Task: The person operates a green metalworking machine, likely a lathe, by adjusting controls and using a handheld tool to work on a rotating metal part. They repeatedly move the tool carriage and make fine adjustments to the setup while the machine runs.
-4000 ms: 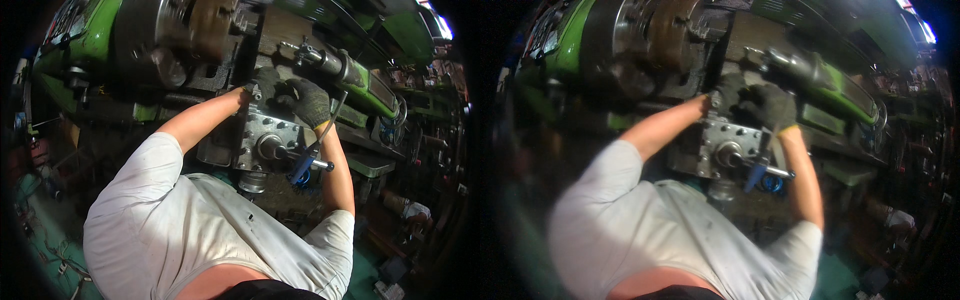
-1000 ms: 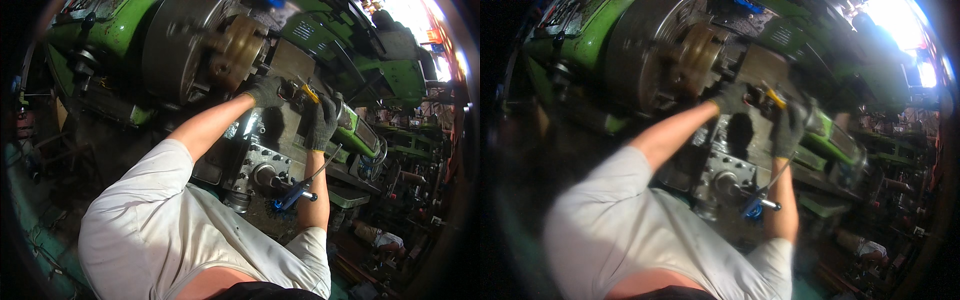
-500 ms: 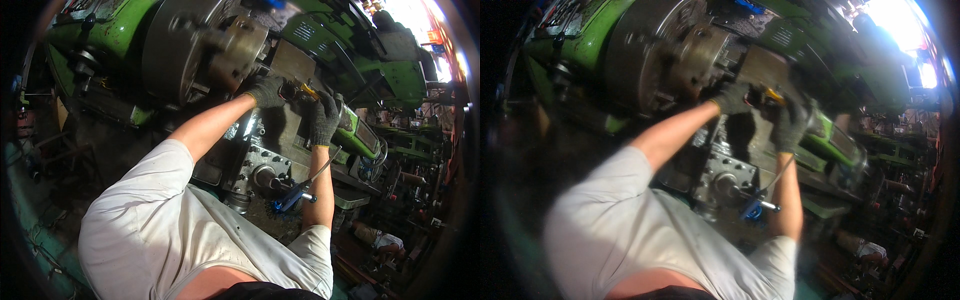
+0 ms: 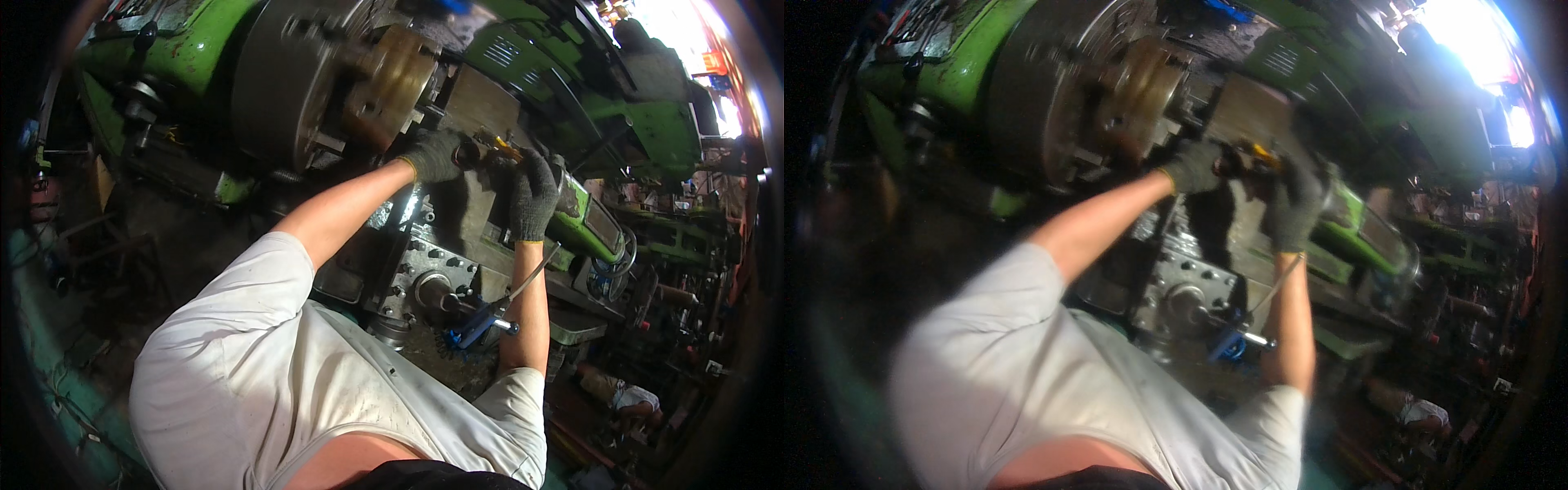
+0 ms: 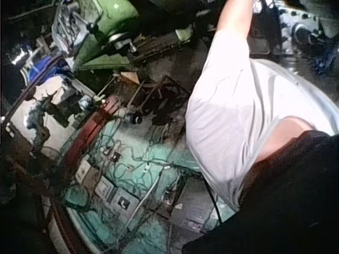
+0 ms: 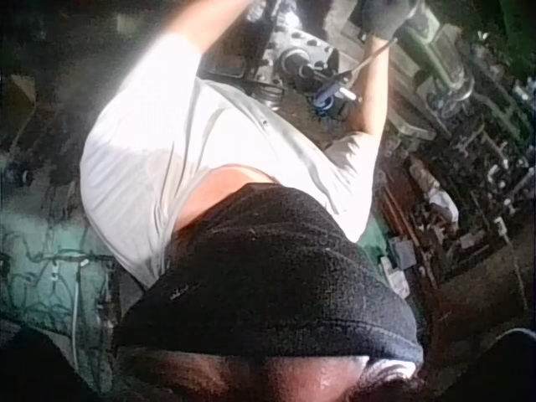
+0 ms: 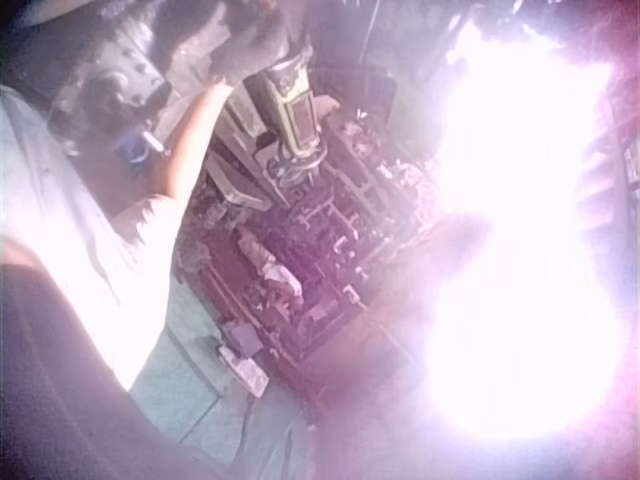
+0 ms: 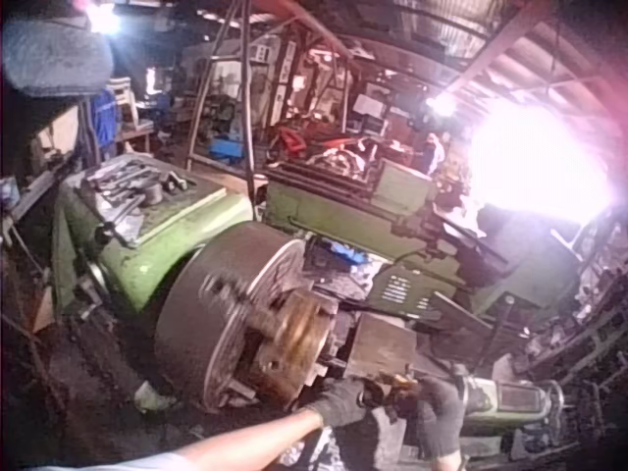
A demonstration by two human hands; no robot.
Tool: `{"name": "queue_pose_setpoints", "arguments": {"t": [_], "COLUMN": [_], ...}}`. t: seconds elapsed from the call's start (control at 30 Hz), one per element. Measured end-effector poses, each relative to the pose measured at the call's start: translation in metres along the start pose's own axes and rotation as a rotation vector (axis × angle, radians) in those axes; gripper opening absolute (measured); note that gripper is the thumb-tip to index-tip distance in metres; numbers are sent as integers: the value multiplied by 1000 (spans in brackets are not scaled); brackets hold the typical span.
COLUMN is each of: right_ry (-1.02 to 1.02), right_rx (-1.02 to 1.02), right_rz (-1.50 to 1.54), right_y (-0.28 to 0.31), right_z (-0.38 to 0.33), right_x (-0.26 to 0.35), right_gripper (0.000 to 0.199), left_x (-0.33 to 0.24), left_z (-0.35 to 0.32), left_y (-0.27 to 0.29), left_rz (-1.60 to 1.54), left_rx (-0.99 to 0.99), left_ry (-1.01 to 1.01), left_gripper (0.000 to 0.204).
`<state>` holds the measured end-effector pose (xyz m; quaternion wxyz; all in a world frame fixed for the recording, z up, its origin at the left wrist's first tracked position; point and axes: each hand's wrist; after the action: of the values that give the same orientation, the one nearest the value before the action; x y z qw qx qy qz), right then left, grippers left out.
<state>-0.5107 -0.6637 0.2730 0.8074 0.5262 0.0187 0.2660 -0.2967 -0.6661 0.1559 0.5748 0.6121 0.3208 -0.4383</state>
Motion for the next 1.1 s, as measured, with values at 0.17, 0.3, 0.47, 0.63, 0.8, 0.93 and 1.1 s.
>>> {"name": "queue_pose_setpoints", "arguments": {"t": [0.17, 0.3, 0.47, 0.63, 0.8, 0.93, 1.1], "right_ry": [210, 259, 158, -55, 41, 97, -82], "right_rx": [21, -2, -38, 48, 188, 160, 275], "right_rz": [-78, -104, 38, 176, 138, 40, 81], "right_y": [5, 5, -7, -19, -32, -46, -50], "right_z": [-4, -7, 11, 42, 70, 86, 99], "right_x": [1, -13, -12, -34, -46, -66, -68], "right_gripper": [24, 24, 26, 31, 25, 26, 28], "left_x": [-2, 8, 14, 13, 16, 9, 0], "left_z": [-5, -3, -5, 4, 5, 6, 0], "left_y": [3, -5, -14, -20, -19, -20, -20], "left_rz": [150, 158, 62, 142, 107, 152, 102], "left_rx": [-16, -16, -46, -19, -31, -7, -25], "left_ry": [35, 6, -40, 23, 20, 46, 34], "left_gripper": [62, 67, 70, 72, 80, 84, 82]}}
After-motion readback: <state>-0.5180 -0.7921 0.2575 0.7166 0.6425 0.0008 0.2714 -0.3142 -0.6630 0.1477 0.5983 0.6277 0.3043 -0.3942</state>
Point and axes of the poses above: each hand's wrist, its own z-axis towards the middle knuckle, its own y-axis out of the back of the hand, x = y × z, and after that the axes turned 15 degrees about -z, right-handed
